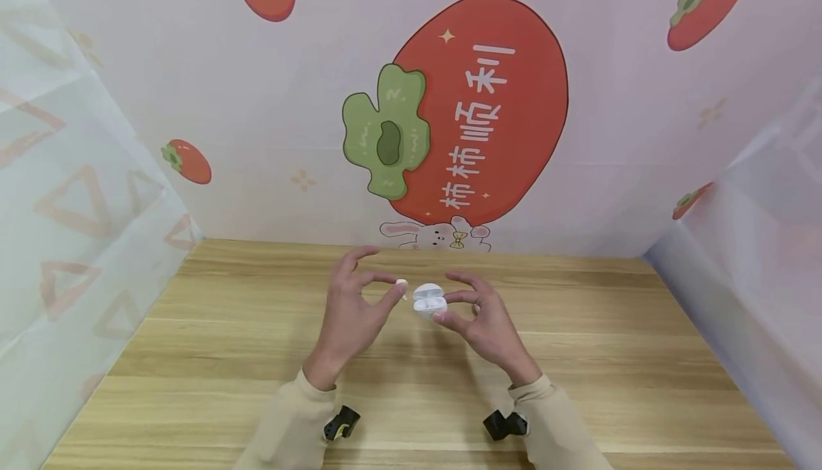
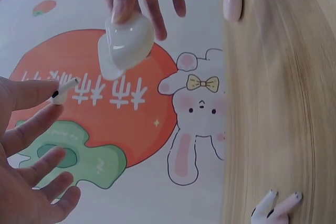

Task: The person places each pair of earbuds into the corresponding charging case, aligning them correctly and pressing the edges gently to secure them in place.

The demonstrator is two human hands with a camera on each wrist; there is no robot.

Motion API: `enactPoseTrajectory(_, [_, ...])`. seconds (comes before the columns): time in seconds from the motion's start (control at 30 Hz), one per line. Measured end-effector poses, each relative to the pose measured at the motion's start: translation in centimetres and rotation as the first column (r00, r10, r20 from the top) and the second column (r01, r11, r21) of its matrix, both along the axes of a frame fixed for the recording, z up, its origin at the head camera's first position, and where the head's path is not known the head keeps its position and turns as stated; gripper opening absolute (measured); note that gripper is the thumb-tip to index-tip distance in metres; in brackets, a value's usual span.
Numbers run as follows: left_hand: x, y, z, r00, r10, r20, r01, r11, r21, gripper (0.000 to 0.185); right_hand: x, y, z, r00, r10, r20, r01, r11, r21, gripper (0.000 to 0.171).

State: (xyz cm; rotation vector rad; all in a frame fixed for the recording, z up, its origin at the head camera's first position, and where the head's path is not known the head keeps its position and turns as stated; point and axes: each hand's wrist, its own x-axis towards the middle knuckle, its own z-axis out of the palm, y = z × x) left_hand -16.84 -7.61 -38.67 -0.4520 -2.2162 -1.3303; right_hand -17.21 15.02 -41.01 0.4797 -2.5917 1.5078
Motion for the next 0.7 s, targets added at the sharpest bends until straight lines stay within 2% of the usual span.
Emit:
enactPoseTrajectory(0.3, [0.1, 1.2, -0.3, 0.998, -0.050, -0.045, 0.052, 0.998, 0.043, 0.012, 0.0, -0.2, -0.1, 1.000, 0.009, -0.021, -0.009, 1.000, 0.010, 0.023])
enactPoseTrajectory(0.5, [0.3, 1.5, -0.5, 0.997, -0.058, -0.048, 0.060, 0.998, 0.035, 0.011, -0.1, -0.4, -0.2, 1.000, 0.009, -0.013, -0.008, 1.000, 0.006, 0.023])
enactPoseTrajectory(0.7, [0.1, 1.7, -0.8, 0.995, -0.048, -0.091, 0.049, 0.999, 0.017, 0.012, 0.0, -0.6, -0.2, 1.000, 0.004, -0.005, -0.004, 1.000, -0.006, 0.024])
